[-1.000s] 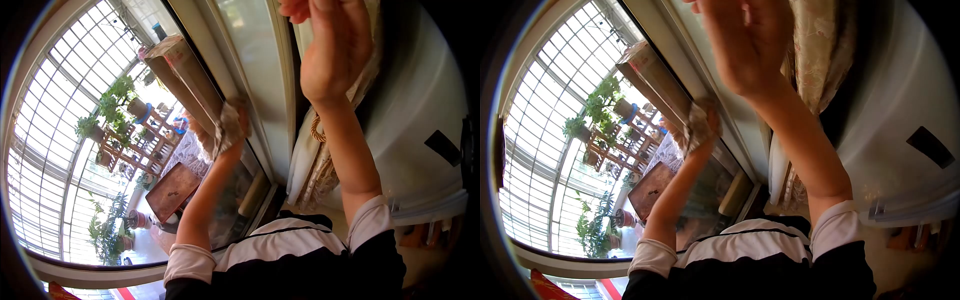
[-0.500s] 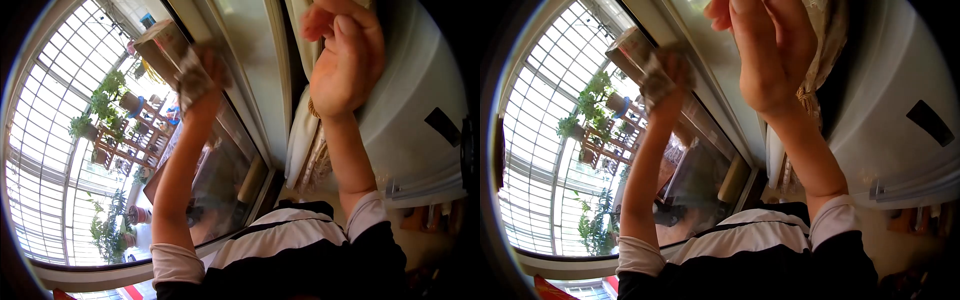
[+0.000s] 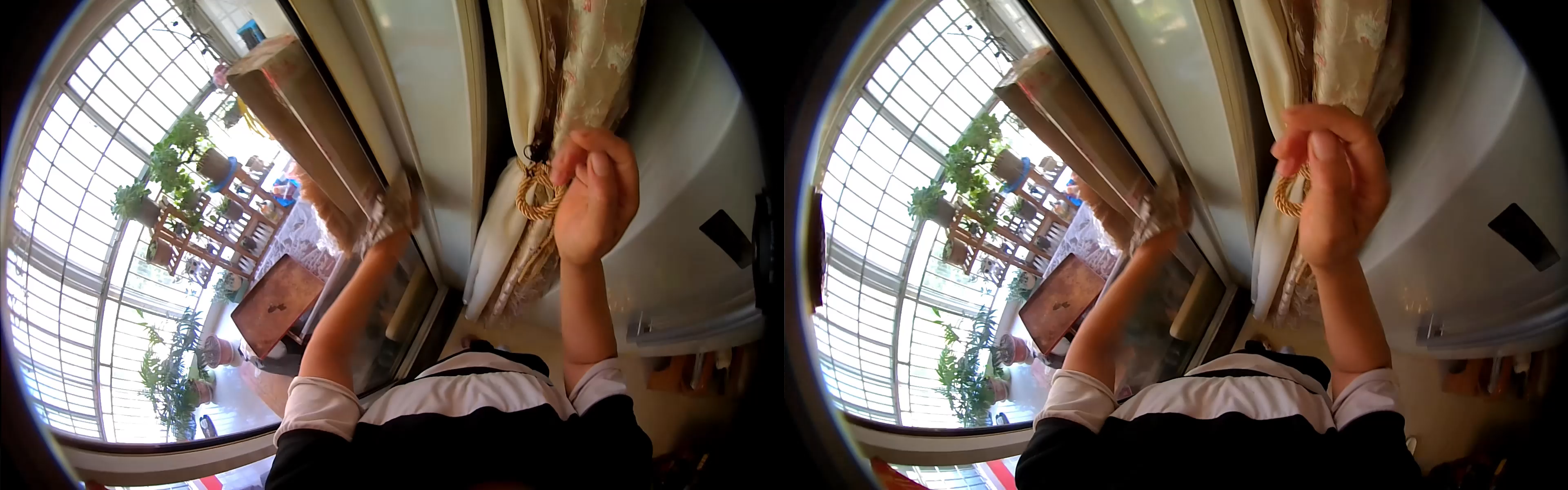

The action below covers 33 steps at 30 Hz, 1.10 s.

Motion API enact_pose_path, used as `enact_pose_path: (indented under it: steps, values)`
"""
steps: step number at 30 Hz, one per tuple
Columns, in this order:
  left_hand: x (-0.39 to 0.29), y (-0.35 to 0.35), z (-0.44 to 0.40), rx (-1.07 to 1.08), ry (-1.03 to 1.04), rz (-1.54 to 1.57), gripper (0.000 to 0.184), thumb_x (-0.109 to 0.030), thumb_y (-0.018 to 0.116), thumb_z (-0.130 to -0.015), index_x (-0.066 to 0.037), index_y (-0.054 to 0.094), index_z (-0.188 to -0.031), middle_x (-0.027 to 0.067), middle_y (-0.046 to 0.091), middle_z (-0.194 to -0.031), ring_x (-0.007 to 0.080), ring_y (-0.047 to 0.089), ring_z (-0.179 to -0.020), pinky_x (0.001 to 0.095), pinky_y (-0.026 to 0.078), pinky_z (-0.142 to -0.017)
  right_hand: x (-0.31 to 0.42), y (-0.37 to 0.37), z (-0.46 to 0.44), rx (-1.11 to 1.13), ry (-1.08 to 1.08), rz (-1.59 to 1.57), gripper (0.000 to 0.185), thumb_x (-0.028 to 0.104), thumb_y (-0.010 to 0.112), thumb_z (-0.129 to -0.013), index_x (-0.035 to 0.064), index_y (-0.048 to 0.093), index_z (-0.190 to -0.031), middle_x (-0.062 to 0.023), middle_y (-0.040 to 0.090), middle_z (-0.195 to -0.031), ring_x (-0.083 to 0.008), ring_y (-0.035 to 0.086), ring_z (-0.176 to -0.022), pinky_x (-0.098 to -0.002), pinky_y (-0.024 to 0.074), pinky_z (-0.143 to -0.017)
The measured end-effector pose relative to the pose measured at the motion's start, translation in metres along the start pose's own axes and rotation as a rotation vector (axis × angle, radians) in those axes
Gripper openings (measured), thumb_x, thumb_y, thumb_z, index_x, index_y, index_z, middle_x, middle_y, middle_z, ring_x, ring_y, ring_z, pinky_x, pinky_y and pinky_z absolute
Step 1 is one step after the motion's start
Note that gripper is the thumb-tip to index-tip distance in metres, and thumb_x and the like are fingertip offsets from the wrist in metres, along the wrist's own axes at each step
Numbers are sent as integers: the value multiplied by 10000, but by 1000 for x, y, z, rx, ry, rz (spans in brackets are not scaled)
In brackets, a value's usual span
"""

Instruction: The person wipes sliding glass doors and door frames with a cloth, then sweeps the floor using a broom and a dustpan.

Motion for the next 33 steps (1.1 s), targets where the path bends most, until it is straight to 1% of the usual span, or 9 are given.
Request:
enact_pose_path:
  steps: [8,11,15,19,25,28,31,32,33]
  values:
    - [-65,-50,-5,40,-9,232,312,-318,495,-897,-84,553,-1094,86,583,-796,189,561,-593,324,411,-424,-1,4,3,11,44,-47,204,94,429,-910,-49,570,-944,-65,542,-715,-89,469,-594,-212,383,-551]
    - [-138,-135,1,-671,464,-803,355,-388,523,-867,-110,572,-1081,90,555,-839,213,526,-675,351,423,-514,-10,24,6,86,76,-135,194,87,441,-905,-36,587,-940,-60,533,-712,-87,476,-599,-208,389,-548]
    - [-304,-245,37,-1108,741,-1154,463,-440,565,-820,-245,497,-1234,66,431,-1212,287,368,-1107,409,386,-825,-16,50,12,185,42,-185,192,48,436,-896,-16,611,-945,-58,536,-703,-82,483,-587,-211,392,-530]
    - [-346,-251,54,-1298,611,-1479,529,-388,608,-805,-323,460,-1308,50,384,-1388,325,263,-1337,479,309,-1028,-31,72,17,185,101,-285,197,35,437,-897,-8,617,-963,-53,538,-696,-79,481,-575,-209,392,-530]
    - [-188,-152,17,-846,670,-1260,581,-205,557,-804,-46,400,-1340,126,359,-1402,303,319,-1313,468,240,-1072,-55,94,20,205,195,-382,190,41,441,-907,-6,616,-963,-48,537,-693,-79,477,-584,-210,396,-545]
    - [-178,-125,2,-302,472,-1181,418,-223,517,-892,-156,439,-1297,45,562,-1130,230,561,-1034,313,491,-794,-66,103,12,144,209,-429,202,71,432,-926,-1,617,-961,-40,535,-685,-80,473,-595,-215,395,-552]
    - [-198,-139,-6,27,259,-110,425,-231,567,-864,-171,454,-1269,34,587,-1003,259,600,-935,354,512,-689,-75,117,-5,104,214,-443,218,114,426,-946,2,610,-978,-29,531,-700,-78,467,-615,-224,397,-574]
    - [-226,-154,-13,-127,439,-614,458,-276,561,-866,-185,432,-1296,60,587,-1050,281,590,-975,373,509,-740,-78,120,-15,60,182,-442,215,126,434,-948,3,606,-985,-25,530,-706,-76,463,-623,-228,399,-584]
    - [-247,-166,-25,-140,518,-718,495,-326,550,-866,-199,406,-1323,88,576,-1105,304,581,-1009,393,498,-789,-81,122,-24,12,151,-441,214,139,442,-951,4,603,-992,-21,528,-712,-75,460,-631,-233,400,-594]
Point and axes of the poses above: each hand's wrist, its own z-axis away from the middle knuckle, its own y-axis out of the palm, x = y × z, the point moved 9 cm from there along -z, towards the middle knuckle
